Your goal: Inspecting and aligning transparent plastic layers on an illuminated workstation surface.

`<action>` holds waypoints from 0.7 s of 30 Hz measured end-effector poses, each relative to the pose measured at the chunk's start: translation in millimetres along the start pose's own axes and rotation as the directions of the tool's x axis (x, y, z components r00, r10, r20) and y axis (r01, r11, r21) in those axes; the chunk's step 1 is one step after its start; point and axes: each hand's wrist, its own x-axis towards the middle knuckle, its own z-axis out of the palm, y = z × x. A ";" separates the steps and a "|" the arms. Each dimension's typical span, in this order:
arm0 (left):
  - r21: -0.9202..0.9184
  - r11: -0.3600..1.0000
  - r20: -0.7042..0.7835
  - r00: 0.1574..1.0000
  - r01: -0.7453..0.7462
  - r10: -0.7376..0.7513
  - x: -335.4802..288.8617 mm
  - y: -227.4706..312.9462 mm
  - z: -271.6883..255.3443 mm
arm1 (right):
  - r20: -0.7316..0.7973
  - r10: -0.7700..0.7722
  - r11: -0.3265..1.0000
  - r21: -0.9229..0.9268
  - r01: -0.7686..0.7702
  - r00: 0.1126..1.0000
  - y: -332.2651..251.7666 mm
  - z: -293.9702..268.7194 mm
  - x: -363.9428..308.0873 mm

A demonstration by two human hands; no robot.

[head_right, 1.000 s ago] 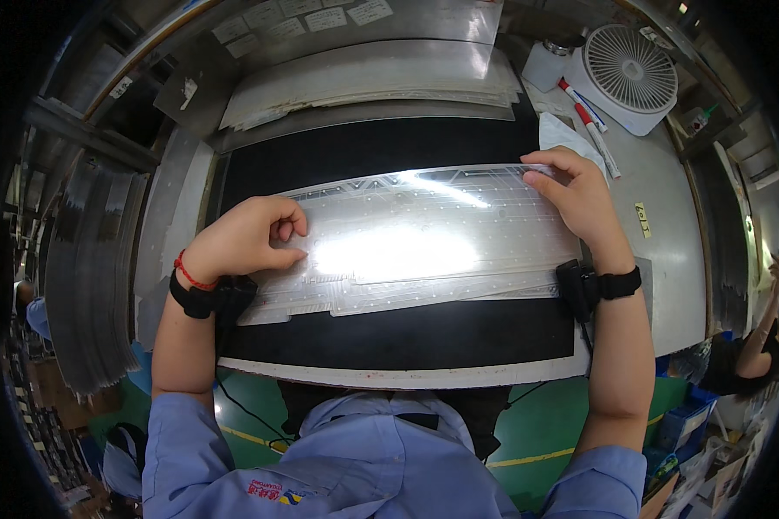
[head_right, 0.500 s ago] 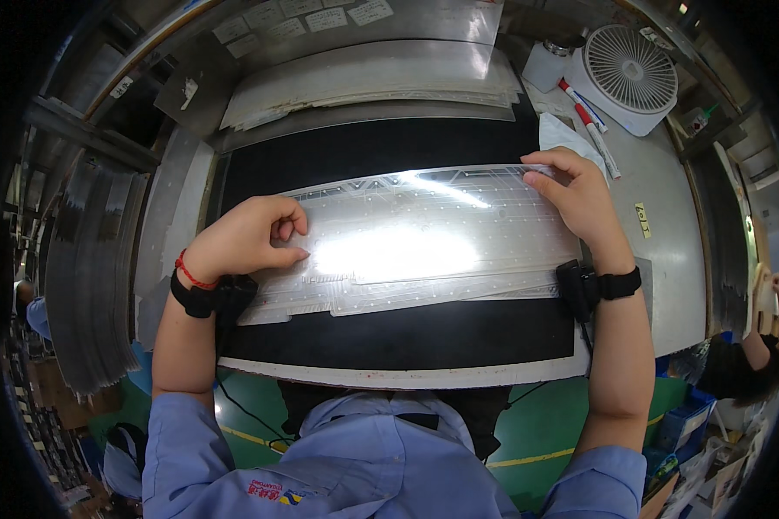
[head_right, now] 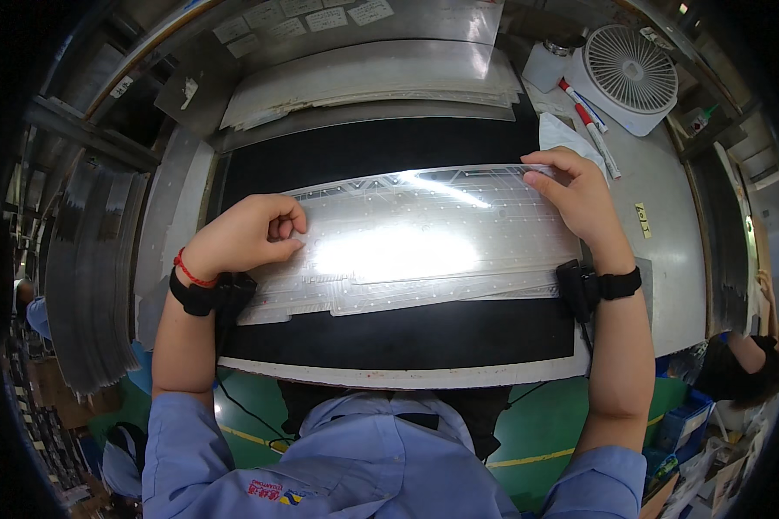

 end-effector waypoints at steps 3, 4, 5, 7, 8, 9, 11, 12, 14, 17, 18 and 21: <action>-0.003 1.000 -0.001 1.000 -0.005 0.005 -0.2 0.1 -0.4 | 0.004 -0.001 1.000 -0.006 0.001 1.000 -1.0 -0.4 -0.2; 0.007 1.000 -0.008 1.000 -0.017 0.017 -0.5 0.4 -0.2 | 0.006 -0.002 1.000 -0.005 0.002 1.000 -1.0 -0.5 -0.3; 0.016 0.999 -0.015 0.999 -0.028 0.028 -0.6 0.5 0.0 | 0.004 -0.003 1.000 -0.006 0.003 1.000 -0.9 -0.4 -0.3; 0.018 0.999 -0.020 0.999 -0.032 0.033 -0.2 0.6 0.8 | 0.001 -0.006 1.000 -0.008 0.006 1.000 -1.3 0.0 -0.3; 0.019 0.999 -0.023 0.999 -0.035 0.035 -0.1 0.8 1.0 | 0.002 -0.003 1.000 -0.009 0.003 1.000 -1.7 -0.1 -0.4; 0.008 1.000 -0.014 1.000 -0.018 0.018 -0.1 0.9 0.7 | 0.003 0.000 1.000 -0.010 0.000 1.000 -2.2 -0.3 -0.6; -0.014 1.000 0.004 1.000 0.017 -0.017 0.4 0.7 0.1 | 0.004 0.002 1.000 -0.009 -0.002 1.000 -2.7 -0.3 -0.8; -0.008 1.000 0.007 1.000 0.013 -0.013 0.5 0.9 -0.1 | 0.004 0.000 1.000 -0.008 0.000 1.000 -2.9 -0.1 -0.8; 0.003 1.000 0.013 1.000 0.006 -0.006 0.8 1.5 -0.5 | 0.004 0.000 1.000 -0.007 0.000 1.000 -3.6 0.3 -0.9; -0.002 1.000 -0.015 1.000 0.004 -0.004 0.6 1.7 -0.8 | 0.003 -0.005 1.000 -0.005 0.005 1.000 -4.5 0.2 -0.7; -0.077 0.997 -0.032 0.999 0.007 -0.010 0.3 -0.1 -1.9 | 0.004 -0.014 1.000 -0.001 0.014 1.000 -4.0 0.2 -0.5; -0.244 0.970 -0.071 0.997 -0.010 -0.007 -3.6 -8.7 -9.1 | 0.006 -0.023 1.000 -0.007 0.023 1.000 -3.7 0.4 -0.2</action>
